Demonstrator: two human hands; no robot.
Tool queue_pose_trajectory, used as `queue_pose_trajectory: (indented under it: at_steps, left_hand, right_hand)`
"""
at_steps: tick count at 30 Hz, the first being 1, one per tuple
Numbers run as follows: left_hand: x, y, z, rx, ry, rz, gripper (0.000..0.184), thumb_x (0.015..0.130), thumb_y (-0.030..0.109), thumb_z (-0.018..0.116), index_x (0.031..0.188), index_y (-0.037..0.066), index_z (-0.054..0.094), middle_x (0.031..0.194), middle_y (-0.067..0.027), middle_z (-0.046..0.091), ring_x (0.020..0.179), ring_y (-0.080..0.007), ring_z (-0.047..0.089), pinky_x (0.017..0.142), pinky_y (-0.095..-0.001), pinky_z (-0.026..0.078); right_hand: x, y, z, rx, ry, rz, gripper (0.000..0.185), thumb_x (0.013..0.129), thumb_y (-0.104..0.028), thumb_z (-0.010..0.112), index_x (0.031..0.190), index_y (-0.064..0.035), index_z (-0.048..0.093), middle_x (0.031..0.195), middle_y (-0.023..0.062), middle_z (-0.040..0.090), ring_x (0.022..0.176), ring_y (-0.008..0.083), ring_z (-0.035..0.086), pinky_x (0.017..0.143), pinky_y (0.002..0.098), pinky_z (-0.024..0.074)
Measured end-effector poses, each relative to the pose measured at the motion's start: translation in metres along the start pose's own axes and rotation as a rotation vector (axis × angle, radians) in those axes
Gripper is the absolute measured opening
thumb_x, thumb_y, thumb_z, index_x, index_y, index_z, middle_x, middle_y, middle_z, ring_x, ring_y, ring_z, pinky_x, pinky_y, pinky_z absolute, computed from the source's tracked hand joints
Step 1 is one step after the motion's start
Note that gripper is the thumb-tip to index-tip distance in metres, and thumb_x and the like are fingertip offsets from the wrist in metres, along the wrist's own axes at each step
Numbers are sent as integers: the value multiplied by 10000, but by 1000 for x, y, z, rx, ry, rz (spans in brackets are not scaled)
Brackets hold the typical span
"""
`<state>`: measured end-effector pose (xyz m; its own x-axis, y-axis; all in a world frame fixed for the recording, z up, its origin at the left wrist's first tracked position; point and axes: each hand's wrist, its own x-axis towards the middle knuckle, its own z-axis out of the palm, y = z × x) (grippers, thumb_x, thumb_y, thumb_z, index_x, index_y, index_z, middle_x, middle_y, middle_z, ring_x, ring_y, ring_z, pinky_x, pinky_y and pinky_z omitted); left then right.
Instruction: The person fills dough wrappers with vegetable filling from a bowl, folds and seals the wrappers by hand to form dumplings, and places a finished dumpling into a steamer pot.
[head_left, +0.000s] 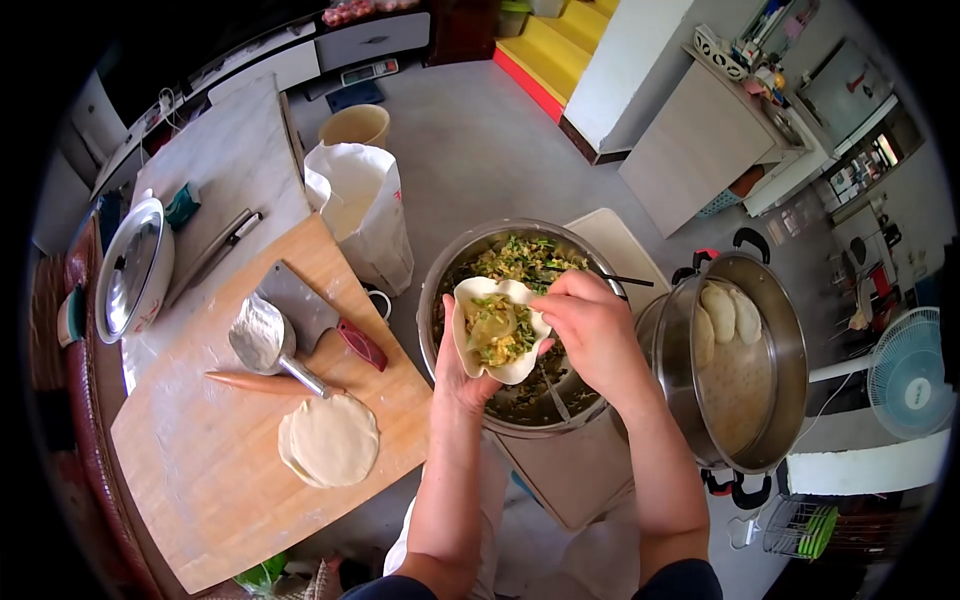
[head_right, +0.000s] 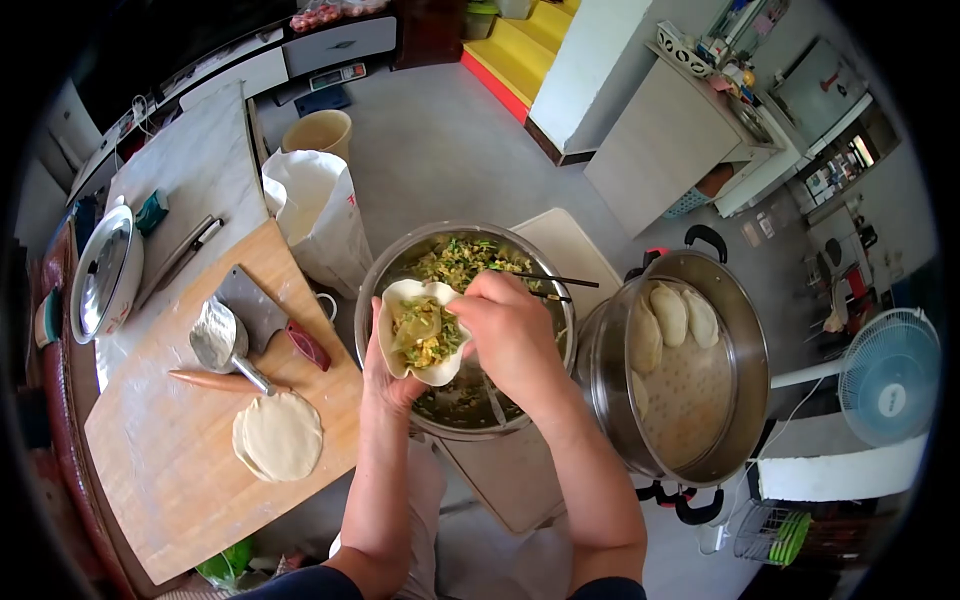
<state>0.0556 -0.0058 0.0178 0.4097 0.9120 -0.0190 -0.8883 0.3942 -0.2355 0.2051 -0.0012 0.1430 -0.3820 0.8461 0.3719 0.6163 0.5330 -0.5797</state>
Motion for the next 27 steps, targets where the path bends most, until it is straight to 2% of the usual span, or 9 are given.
queue_pose_trajectory:
  at_steps: [2,3,6,10,13,16,19,22,27]
  left_hand:
    - [1,1,-2,-22,-8,-6,696,997,644,325,1395,94,472,1353,-180,560,1224,-408,558,985,-662,472]
    - [2,1,-5,97,-53,44,615,1021,560,398,1357,61,528,1307,-162,608,1185,-338,597,1003,-526,502]
    - [4,4,-11,72,49,68,612,1024,558,392,1347,58,534,1293,-160,617,1173,-328,605,1006,-502,501]
    - [3,5,-11,46,30,57,607,1020,561,399,1335,62,541,1287,-163,622,1167,-336,611,1017,-518,493]
    - [2,5,-8,51,10,41,609,1017,561,405,1335,60,542,1292,-164,620,1176,-336,608,1023,-521,490]
    - [4,6,-11,36,-14,33,612,1018,555,411,1340,50,538,1293,-171,619,1189,-335,602,1026,-517,489]
    - [5,6,-10,28,-24,87,652,1017,571,393,1373,35,503,1321,-199,592,1202,-373,585,1031,-528,484]
    - [4,2,6,62,68,122,753,991,657,326,1412,46,451,1373,-204,545,1219,-414,562,1020,-564,484]
    - [4,-2,-3,112,-6,108,834,965,708,302,1444,34,410,1404,-228,510,1253,-469,517,1055,-566,454]
  right_hand:
    - [5,5,7,-137,-43,-73,185,738,48,690,912,-10,717,846,51,600,885,191,636,610,313,541]
    - [8,8,10,-185,-62,-107,178,728,32,697,896,-23,719,846,48,602,884,200,632,631,327,540]
    - [16,4,11,-367,-111,-176,149,706,-11,706,849,-52,718,833,41,605,872,221,629,685,357,533]
    - [24,3,15,-416,-117,-190,148,692,-49,716,840,-62,717,832,43,623,856,224,631,701,367,530]
    - [24,14,20,-318,-107,-261,173,714,-5,730,880,-37,694,859,55,652,844,261,634,691,366,529]
    - [21,17,22,-242,26,-294,189,717,22,713,896,-32,689,920,70,664,855,268,627,703,358,528]
    - [3,6,14,-207,67,-238,214,706,1,718,906,-67,687,958,49,638,892,264,611,744,370,525]
    - [-29,-2,23,-140,57,-274,247,685,-15,751,913,-83,684,1001,37,618,907,257,592,753,383,513]
    - [-54,1,42,-221,77,-282,368,640,-23,779,986,-113,692,1030,20,598,979,236,571,858,389,481]
